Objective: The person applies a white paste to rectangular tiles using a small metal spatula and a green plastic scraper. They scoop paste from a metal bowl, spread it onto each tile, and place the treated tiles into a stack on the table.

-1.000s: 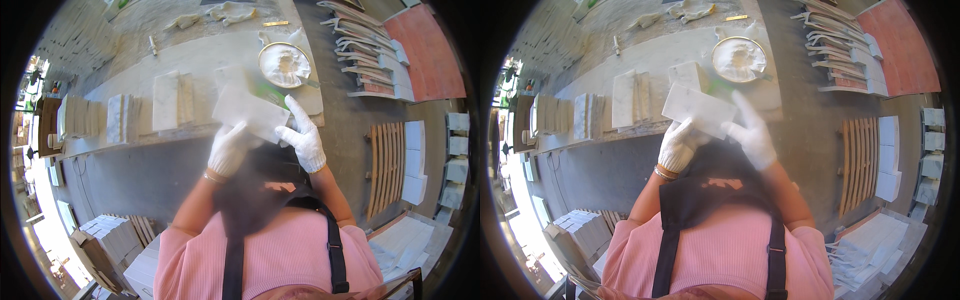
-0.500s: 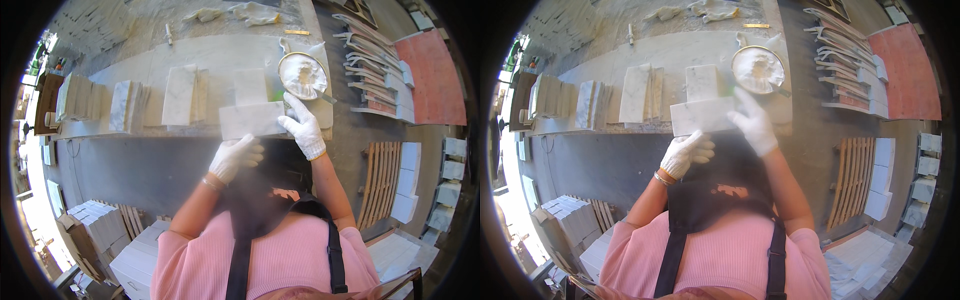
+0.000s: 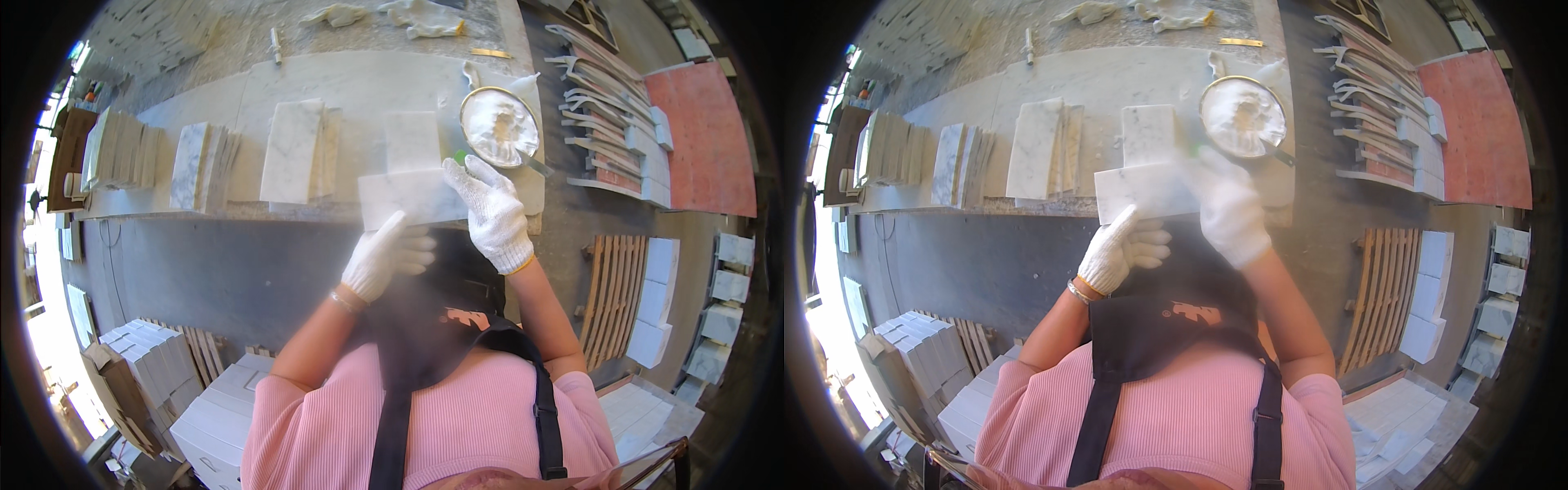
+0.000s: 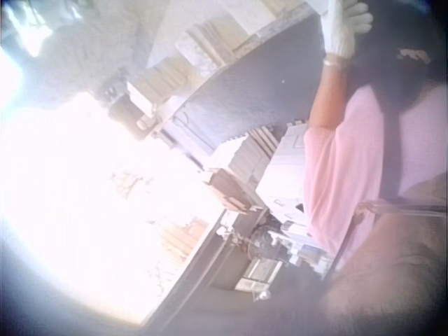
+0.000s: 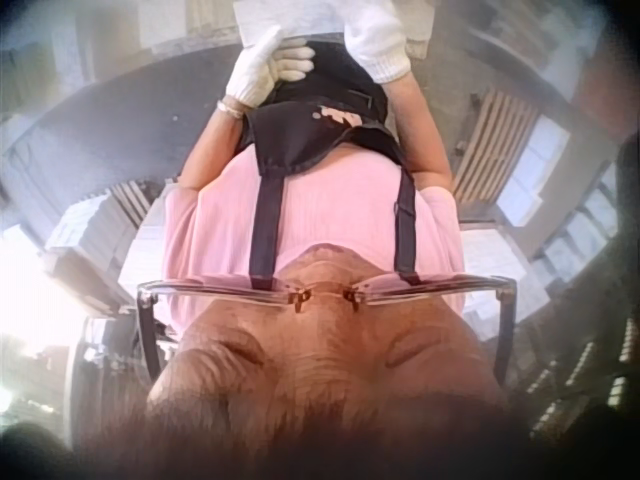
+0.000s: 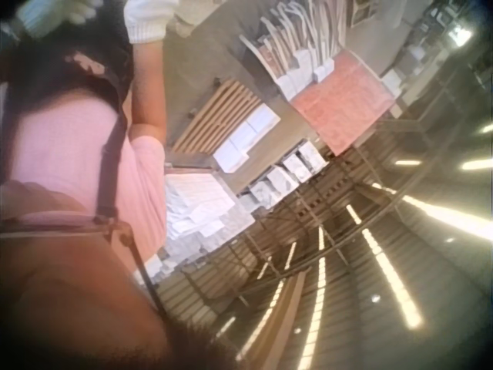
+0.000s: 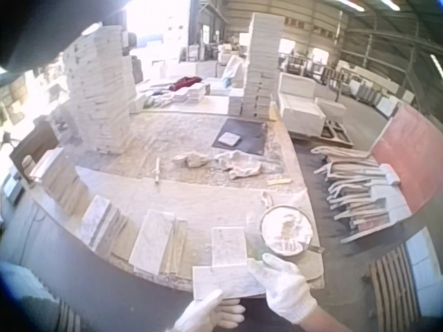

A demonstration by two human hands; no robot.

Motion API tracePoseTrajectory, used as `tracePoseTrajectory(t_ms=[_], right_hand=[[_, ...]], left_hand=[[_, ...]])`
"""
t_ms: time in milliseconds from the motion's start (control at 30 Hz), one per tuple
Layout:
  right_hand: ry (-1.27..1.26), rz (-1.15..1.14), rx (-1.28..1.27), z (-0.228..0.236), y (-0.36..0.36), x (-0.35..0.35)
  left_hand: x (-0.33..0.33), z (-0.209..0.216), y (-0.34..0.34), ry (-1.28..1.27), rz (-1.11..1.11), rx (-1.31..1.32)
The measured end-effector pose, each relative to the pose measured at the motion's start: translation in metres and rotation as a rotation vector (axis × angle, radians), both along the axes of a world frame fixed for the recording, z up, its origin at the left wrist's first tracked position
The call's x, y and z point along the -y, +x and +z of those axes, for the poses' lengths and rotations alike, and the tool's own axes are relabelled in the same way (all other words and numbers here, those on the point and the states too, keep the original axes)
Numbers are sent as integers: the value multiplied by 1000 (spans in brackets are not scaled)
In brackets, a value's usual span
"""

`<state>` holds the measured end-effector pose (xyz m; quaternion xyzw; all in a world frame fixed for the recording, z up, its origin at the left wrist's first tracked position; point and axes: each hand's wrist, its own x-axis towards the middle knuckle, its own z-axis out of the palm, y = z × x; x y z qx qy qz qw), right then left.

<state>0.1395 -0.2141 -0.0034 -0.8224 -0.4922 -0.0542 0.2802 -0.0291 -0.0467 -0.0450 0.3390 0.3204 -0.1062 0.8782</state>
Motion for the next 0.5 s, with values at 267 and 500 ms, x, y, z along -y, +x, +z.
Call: tracePoseTrajectory(t_ms=[267,500], right_hand=[[-14,117,-48,9,-17,16],[-47,-48,27,-10,5,19]], left_hand=[[1,-1,0,-34,27,11],[1,-3,-1,-65,29,25]])
